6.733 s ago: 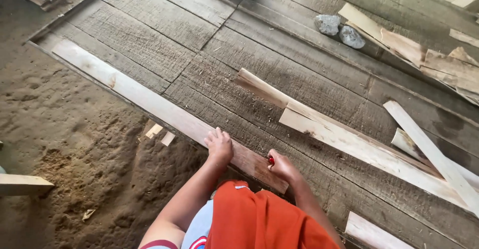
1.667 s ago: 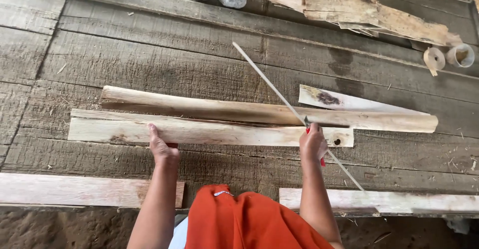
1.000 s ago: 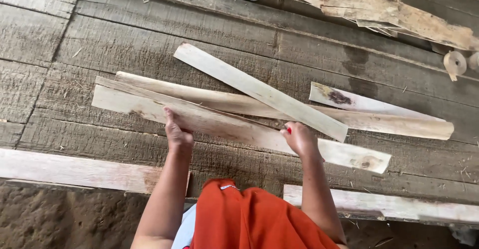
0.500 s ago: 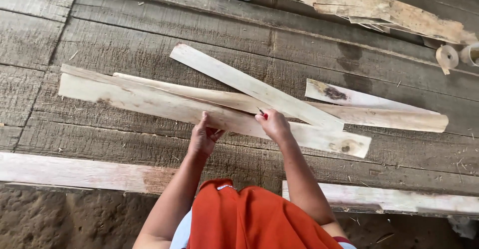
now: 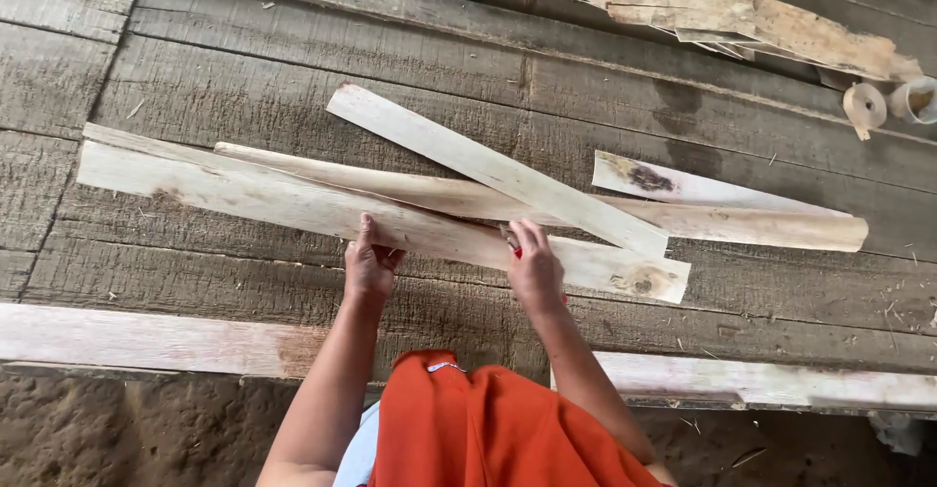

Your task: Cutting thin strips of wood or bark using a utility knife on a wooden floor.

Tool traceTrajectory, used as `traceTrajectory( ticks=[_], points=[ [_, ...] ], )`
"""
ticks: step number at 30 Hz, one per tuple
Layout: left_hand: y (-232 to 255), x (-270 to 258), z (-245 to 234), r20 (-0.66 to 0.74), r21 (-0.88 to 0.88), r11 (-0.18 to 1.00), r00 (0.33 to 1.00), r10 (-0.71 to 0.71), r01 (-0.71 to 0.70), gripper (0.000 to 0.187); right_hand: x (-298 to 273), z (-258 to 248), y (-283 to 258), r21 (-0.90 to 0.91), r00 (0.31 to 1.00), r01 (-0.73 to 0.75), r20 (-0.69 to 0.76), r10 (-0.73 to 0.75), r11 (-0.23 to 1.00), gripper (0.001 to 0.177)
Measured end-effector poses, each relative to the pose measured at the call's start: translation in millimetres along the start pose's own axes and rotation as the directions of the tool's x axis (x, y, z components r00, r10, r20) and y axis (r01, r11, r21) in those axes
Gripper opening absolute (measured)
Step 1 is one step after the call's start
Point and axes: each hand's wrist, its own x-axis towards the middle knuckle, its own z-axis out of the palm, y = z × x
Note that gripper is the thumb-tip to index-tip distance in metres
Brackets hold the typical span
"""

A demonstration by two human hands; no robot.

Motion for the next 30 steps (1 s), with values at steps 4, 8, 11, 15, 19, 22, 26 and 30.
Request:
traceTrajectory(
  ticks=[4, 8, 11, 15, 19, 22, 26, 30],
  points=[
    [5.2, -8.2, 9.8, 0.038, -0.014, 1.000, 0.999, 0.009, -0.009, 0.053, 18.7, 19.5, 50.7, -0.175, 0.987, -0.090, 0.117, 0.111, 0.980, 0.039],
    [-2.8, -0.9, 9.6, 0.087, -0.011, 1.000, 0.996, 0.003, -0.002, 0.048, 24.4, 22.5, 65.6, -0.245, 0.985, -0.093, 0.122, 0.125, 0.965, 0.016],
    [-9.0, 5.8, 6.9, 0.118, -0.021, 1.000, 0.993, -0.018, 0.021, 0.049, 22.9, 11.6, 65.4, -0.196, 0.988, -0.081, 0.115, 0.105, 0.977, 0.012],
    [-7.5, -3.2, 12.7, 0.079, 0.001, 0.999, 0.996, -0.040, 0.040, 0.046, 23.5, -0.8, 52.7, -0.204, 0.979, -0.101, 0.151, 0.134, 0.974, 0.020],
    [-17.0, 5.6, -4.4, 0.003, -0.007, 0.999, 0.999, -0.035, 0.035, 0.052, 33.6, 21.4, 60.9, -0.264, 0.974, -0.082, 0.185, 0.134, 0.961, 0.018],
    [-44.8, 20.8, -27.0, -0.041, 0.046, 0.998, 0.999, -0.034, 0.036, 0.049, 35.1, 37.4, 74.7, -0.249, 0.960, -0.111, 0.224, 0.168, 0.962, 0.025],
    [-62.7, -3.5, -25.8, -0.073, 0.023, 0.996, 0.994, -0.079, 0.081, 0.038, 33.1, 28.1, 63.5, -0.176, 0.951, -0.151, 0.242, 0.191, 0.973, 0.026],
    [-75.6, -7.1, -27.3, -0.100, -0.096, 0.990, 0.988, -0.116, 0.107, 0.028, 35.0, 33.2, 64.6, -0.173, 0.950, -0.162, 0.237, 0.201, 0.971, 0.019]
  ],
)
